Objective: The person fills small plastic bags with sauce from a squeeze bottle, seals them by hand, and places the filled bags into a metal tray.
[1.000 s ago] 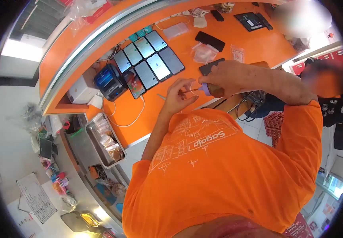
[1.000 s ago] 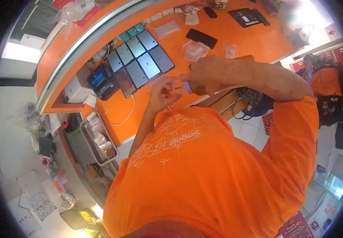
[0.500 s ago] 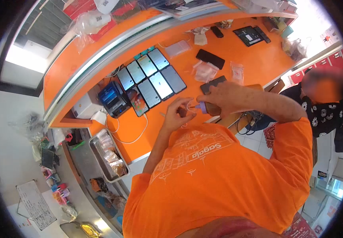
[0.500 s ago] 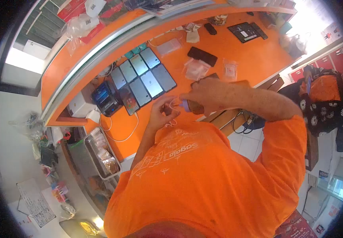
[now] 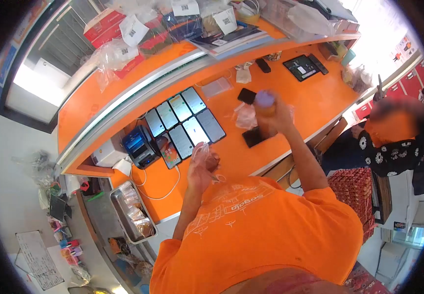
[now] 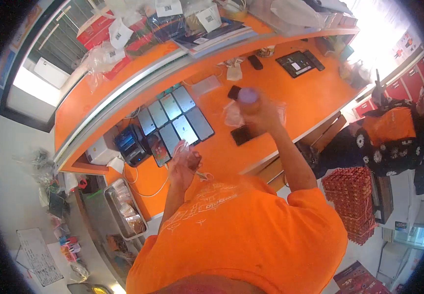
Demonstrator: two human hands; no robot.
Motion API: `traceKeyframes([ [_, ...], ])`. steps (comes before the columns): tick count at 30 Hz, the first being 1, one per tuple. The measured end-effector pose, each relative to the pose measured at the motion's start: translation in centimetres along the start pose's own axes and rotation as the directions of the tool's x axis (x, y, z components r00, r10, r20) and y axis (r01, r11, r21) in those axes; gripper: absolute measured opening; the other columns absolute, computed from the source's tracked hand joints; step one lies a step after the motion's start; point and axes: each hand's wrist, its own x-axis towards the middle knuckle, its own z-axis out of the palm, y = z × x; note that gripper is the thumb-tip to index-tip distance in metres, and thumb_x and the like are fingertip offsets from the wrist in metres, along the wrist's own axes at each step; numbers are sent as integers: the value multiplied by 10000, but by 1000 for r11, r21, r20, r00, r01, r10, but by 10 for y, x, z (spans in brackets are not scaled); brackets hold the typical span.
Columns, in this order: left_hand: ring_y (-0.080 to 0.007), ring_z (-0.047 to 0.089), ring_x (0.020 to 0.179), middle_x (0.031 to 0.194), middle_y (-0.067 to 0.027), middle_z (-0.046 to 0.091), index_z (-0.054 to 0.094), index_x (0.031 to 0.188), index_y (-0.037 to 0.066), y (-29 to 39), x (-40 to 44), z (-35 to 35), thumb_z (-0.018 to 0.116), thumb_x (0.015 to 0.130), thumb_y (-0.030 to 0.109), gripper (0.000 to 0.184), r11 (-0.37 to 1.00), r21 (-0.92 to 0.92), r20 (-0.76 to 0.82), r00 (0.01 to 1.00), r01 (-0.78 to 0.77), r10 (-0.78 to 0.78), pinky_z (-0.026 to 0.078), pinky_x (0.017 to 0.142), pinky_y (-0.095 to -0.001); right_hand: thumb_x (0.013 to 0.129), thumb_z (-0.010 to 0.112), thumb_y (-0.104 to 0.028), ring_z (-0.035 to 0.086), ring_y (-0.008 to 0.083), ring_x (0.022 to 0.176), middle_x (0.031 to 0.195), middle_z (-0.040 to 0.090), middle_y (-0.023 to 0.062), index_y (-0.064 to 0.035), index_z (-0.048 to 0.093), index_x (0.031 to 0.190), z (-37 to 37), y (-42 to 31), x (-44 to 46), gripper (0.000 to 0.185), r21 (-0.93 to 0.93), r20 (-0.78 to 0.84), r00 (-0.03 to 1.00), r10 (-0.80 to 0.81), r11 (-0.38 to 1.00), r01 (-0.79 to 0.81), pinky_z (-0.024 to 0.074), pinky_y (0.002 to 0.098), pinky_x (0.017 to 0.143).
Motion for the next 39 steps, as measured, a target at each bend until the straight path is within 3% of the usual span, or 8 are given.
traceKeyframes([
  [4, -274, 628, 1114, 1278, -145, 606, 496, 1279, 84, 1, 8, 10, 562, 1008, 190, 298, 979, 194, -74, 994, -70, 86, 555, 870, -461, 670, 847, -231, 585, 345, 1190, 1248, 601, 208, -25, 453, 1366, -28, 41, 81, 826, -183, -376, 903, -209, 972, 149, 468, 439, 994],
  [7, -255, 664, 1041, 1177, -143, 667, 599, 1172, 21, 5, 16, 6, 564, 1026, 184, 221, 779, 549, -24, 926, -301, 376, 559, 870, -411, 661, 871, -194, 543, 373, 1220, 1298, 554, 196, -37, 423, 1396, -39, 100, 125, 875, -364, -448, 866, -223, 930, 51, 442, 431, 1040],
  [10, -234, 692, 974, 1067, -136, 708, 651, 1095, -20, 17, 29, -5, 619, 990, 126, 182, 761, 508, -178, 815, -404, 551, 554, 870, -353, 679, 870, -251, 518, 388, 1241, 1337, 517, 213, -19, 421, 1396, -39, 110, 135, 878, -351, -492, 847, -201, 936, 18, 427, 439, 1050],
  [20, -259, 726, 900, 1060, -151, 717, 636, 1103, -15, 34, 23, 10, 663, 956, 94, 184, 912, 278, -410, 821, -302, 397, 590, 762, -314, 686, 889, -244, 497, 400, 1257, 1343, 496, 232, 1, 388, 1418, -30, 151, 135, 921, -264, -491, 854, -174, 964, 44, 410, 460, 1053],
  [27, -185, 713, 899, 962, -114, 732, 627, 1047, -17, 21, 27, -7, 746, 862, 9, 222, 739, 628, -213, 859, -246, 466, 570, 788, -294, 701, 883, -234, 509, 360, 1256, 1381, 464, 223, 6, 383, 1422, -34, 123, 119, 909, -366, -473, 800, -369, 908, 202, 425, 443, 1050],
  [30, -150, 697, 899, 942, -81, 730, 657, 1026, 1, 17, 21, 5, 766, 815, -38, 241, 657, 709, -114, 879, -255, 463, 553, 778, -285, 711, 876, -254, 525, 331, 1240, 1350, 497, 206, -11, 402, 1405, -42, 68, 105, 875, -383, -352, 829, -436, 875, 297, 432, 433, 1048],
  [34, -130, 696, 874, 931, -72, 739, 667, 996, 1, 9, 24, 6, 804, 794, -9, 244, 439, 870, 20, 905, -225, 424, 555, 754, -269, 717, 852, -249, 570, 310, 1181, 1276, 567, 184, -39, 430, 1374, -49, -58, 75, 808, -147, 203, 925, -320, 924, 352, 444, 414, 1034],
  [39, -111, 693, 836, 919, -51, 738, 674, 985, 15, 2, 24, 13, 848, 774, 68, 278, 276, 948, 66, 947, -157, 314, 560, 709, -278, 689, 828, -280, 634, 371, 1090, 1193, 622, 218, -60, 440, 1355, -21, -150, 35, 801, -102, 843, 533, -76, 950, 296, 499, 444, 933],
])
